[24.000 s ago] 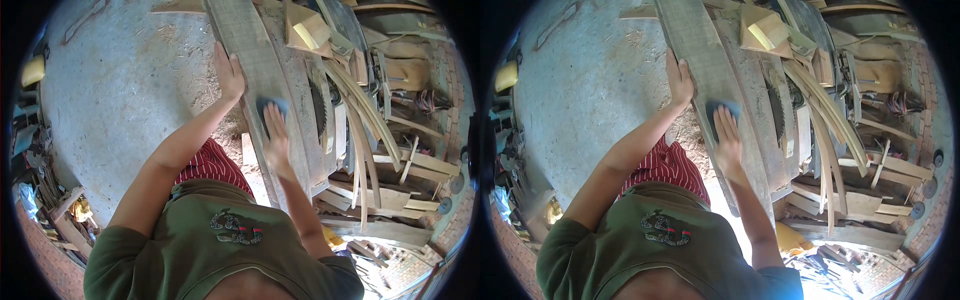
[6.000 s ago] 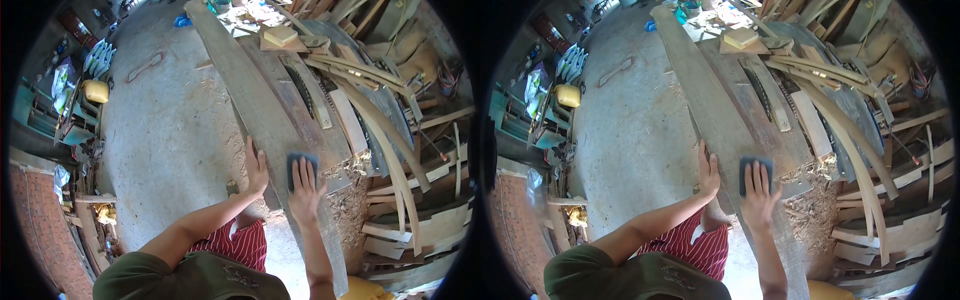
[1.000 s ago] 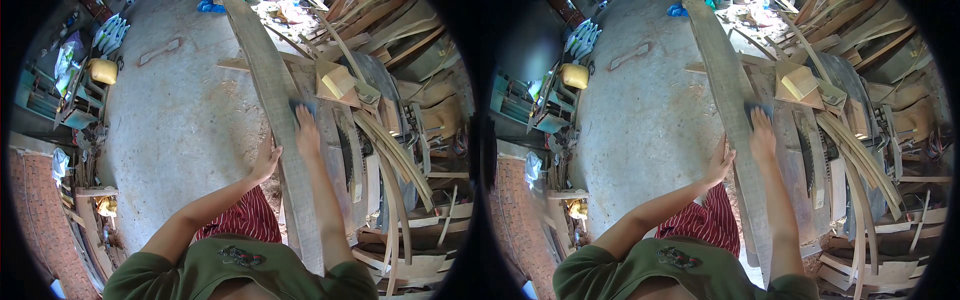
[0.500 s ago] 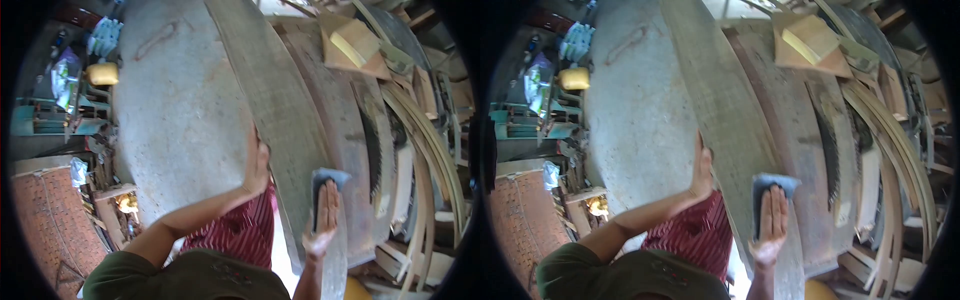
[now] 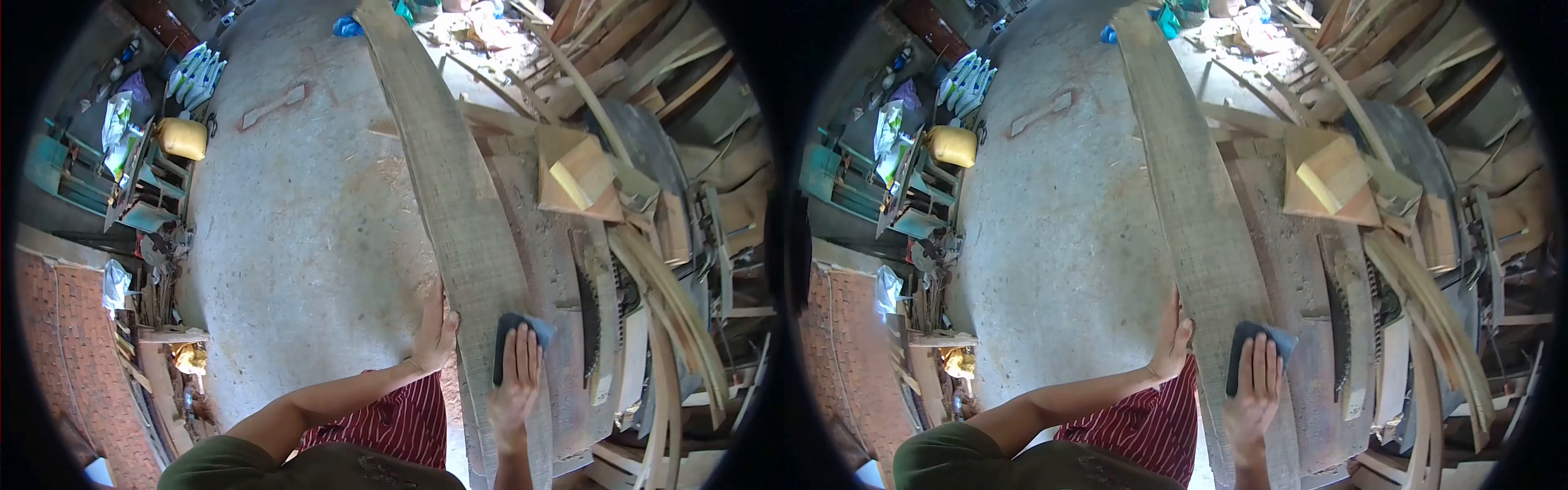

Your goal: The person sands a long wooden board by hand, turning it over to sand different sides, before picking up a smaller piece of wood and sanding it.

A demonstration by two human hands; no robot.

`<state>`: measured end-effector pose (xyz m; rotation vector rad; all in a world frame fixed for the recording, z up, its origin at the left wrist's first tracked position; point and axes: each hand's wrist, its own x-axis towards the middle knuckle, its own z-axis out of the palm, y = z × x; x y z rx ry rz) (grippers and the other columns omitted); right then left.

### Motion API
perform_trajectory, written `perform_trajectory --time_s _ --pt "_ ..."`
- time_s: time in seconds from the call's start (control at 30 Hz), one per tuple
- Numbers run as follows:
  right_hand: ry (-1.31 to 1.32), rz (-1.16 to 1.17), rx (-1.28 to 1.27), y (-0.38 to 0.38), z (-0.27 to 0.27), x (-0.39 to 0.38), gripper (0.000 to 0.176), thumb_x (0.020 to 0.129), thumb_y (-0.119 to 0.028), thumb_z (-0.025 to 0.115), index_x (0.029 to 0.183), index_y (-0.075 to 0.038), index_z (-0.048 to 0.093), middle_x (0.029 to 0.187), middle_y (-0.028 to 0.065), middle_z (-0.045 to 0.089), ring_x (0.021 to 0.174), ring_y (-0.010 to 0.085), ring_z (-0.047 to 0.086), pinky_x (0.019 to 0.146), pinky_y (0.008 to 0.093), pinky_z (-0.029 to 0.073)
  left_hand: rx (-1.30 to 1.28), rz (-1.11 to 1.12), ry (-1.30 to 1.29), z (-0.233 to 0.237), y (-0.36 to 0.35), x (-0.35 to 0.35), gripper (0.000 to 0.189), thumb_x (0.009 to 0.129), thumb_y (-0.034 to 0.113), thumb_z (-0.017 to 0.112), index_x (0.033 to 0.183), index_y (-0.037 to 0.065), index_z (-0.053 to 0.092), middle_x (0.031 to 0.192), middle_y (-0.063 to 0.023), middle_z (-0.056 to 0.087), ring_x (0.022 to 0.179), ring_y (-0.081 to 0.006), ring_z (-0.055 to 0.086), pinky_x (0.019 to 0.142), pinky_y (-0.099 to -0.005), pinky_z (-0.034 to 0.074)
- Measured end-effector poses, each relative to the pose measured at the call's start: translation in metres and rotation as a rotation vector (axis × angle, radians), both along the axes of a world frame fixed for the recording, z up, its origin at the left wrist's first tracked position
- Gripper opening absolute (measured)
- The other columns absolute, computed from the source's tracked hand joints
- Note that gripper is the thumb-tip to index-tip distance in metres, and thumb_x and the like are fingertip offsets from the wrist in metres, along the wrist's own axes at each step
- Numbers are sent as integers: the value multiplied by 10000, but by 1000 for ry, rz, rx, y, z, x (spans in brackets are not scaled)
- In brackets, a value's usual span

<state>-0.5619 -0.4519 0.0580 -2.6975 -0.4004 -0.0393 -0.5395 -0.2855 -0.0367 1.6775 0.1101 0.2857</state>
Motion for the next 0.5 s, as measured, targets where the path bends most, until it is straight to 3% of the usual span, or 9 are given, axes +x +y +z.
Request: perform_trajectory --time_s 0.13,0.27,0.37,0.5 --pt "-100 129 25 38 -1 101 711 733 76 578 1428 18 434 1490 201 424 1401 359 376 1172 471 281 85 -46 69 11 10 3 794 1028 491 318 1519 -90 92 1562 -292 198 1462 -395 204 1196 -430 159" --pt "-188 168 118 85 -27 208 746 771 41 598 1477 -19 364 1515 168 396 1414 344 346 1185 426 266 116 -79 135 7 19 7 841 1011 524 379 1520 -85 101 1544 -297 243 1443 -390 258 1179 -434 209" --pt "-192 172 93 94 -32 224 728 794 25 580 1486 -31 359 1517 155 398 1421 335 340 1188 434 262 -80 -7 180 5 25 35 834 1007 496 429 1520 -83 116 1536 -297 267 1427 -385 294 1171 -422 229" --pt "-132 307 29 60 -7 161 681 814 -9 585 1466 -19 391 1506 180 407 1424 326 342 1187 449 263 -126 125 169 22 39 78 776 1027 419 458 1536 -49 103 1499 -249 347 1330 -314 416 1119 -400 318"
